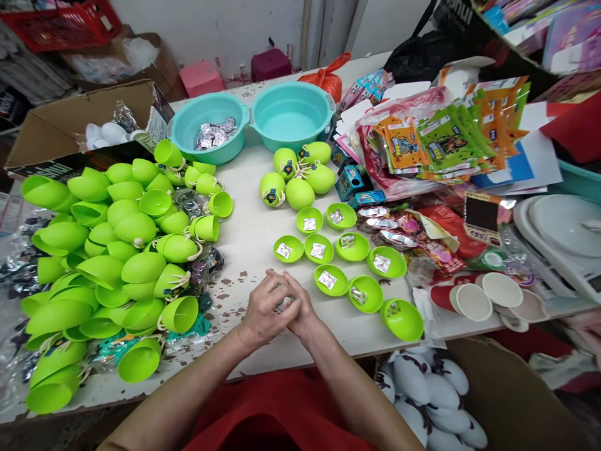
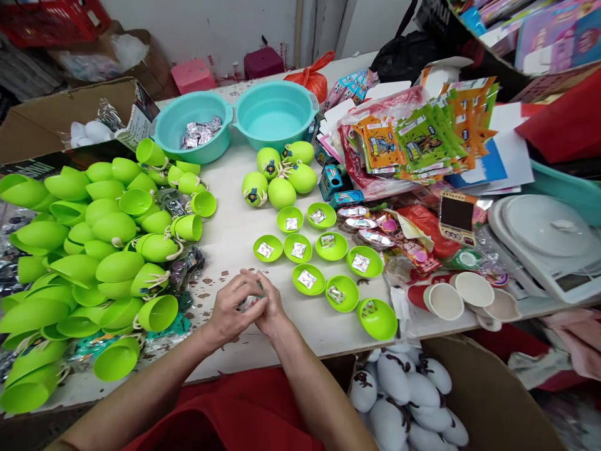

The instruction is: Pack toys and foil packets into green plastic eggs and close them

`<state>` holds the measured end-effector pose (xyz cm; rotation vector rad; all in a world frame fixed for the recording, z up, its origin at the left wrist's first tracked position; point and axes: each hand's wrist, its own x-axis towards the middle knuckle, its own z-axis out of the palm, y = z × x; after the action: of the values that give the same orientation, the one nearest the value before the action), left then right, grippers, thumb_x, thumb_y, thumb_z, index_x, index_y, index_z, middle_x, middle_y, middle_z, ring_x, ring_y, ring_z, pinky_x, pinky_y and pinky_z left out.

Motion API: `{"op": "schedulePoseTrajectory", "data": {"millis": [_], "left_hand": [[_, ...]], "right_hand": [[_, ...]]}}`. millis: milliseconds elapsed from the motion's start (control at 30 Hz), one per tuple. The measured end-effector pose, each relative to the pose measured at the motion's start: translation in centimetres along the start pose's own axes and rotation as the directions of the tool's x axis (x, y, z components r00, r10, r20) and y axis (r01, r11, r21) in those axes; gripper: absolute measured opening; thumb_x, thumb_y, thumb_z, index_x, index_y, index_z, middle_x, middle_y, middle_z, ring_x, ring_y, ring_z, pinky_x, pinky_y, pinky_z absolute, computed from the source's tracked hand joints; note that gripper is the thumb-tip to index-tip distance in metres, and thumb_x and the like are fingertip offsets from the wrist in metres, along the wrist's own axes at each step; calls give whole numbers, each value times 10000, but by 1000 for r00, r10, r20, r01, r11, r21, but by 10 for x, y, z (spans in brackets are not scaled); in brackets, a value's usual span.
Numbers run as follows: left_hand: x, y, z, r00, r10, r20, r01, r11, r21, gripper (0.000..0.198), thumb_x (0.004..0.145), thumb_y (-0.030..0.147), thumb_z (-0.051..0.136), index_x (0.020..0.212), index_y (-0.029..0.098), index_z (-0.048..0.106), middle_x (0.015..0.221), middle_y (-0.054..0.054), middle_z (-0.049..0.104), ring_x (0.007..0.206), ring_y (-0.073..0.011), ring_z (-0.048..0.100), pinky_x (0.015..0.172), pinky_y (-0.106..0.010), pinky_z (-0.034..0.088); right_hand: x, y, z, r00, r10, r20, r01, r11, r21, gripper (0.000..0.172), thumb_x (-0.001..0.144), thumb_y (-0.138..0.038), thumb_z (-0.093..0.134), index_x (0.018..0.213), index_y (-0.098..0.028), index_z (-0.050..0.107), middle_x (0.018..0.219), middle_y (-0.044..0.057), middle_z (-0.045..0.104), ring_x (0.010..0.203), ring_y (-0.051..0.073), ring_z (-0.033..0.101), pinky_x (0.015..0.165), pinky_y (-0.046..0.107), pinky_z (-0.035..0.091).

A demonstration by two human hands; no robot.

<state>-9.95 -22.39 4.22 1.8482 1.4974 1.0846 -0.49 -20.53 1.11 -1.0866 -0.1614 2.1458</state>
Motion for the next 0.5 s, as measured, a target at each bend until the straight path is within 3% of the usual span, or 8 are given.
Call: {"op": "schedulePoseTrajectory", "data": {"millis": [67,167,233,300,400,500], "left_hand": [[16,-7,-4,999,-45,-23,44,998,-37,72,799,162,619,737,198,611,730,-3,647,702,-139,611,681,-260,495],[56,-28,-1,965,-209,-160,203,978,-49,70,814,224,627,760,197,590,702,22,626,606,-113,569,602,-233,460],[82,-47,13,963,-208,-172,217,976,31,81,828,246,609,769,197,583,739,10,627,647,-126,571,651,-250,463],[97,-68,32,986,-152,-74,161,979,129,67,799,198,605,736,201,581,756,-10,628,742,-159,579,752,-287,462],[94,-92,54,988,-131,77,116,977,176,123,711,102,614,670,212,578,707,-16,614,804,-196,557,823,-326,445],[67,-102,53,977,-142,157,117,980,159,124,698,105,629,686,224,597,708,-1,619,777,-191,543,790,-315,453]], "right_hand": [[-3,-6,-3,1000,10,-20,-10,1000,11,577,792,-716,538,1089,-234,647,1078,74,690,1031,264,643,816,378,541],[-8,-2,-17,974,-91,-205,76,994,-83,744,793,-836,346,1299,-317,517,1336,80,570,1154,286,588,867,436,529],[-10,8,-30,937,-190,-294,118,962,-246,744,778,-788,465,1329,-287,488,1386,112,512,1183,298,562,926,447,507],[-8,21,-42,910,-274,-311,133,904,-406,748,728,-654,657,1320,-229,484,1385,151,484,1177,311,556,954,447,497],[5,34,-53,865,-414,-283,204,807,-555,873,659,-462,763,1399,-214,371,1466,180,340,1177,320,544,932,456,516],[26,37,-55,817,-553,-164,302,654,-694,947,611,-303,777,1435,-233,315,1498,171,262,1254,332,479,970,469,494]]}}
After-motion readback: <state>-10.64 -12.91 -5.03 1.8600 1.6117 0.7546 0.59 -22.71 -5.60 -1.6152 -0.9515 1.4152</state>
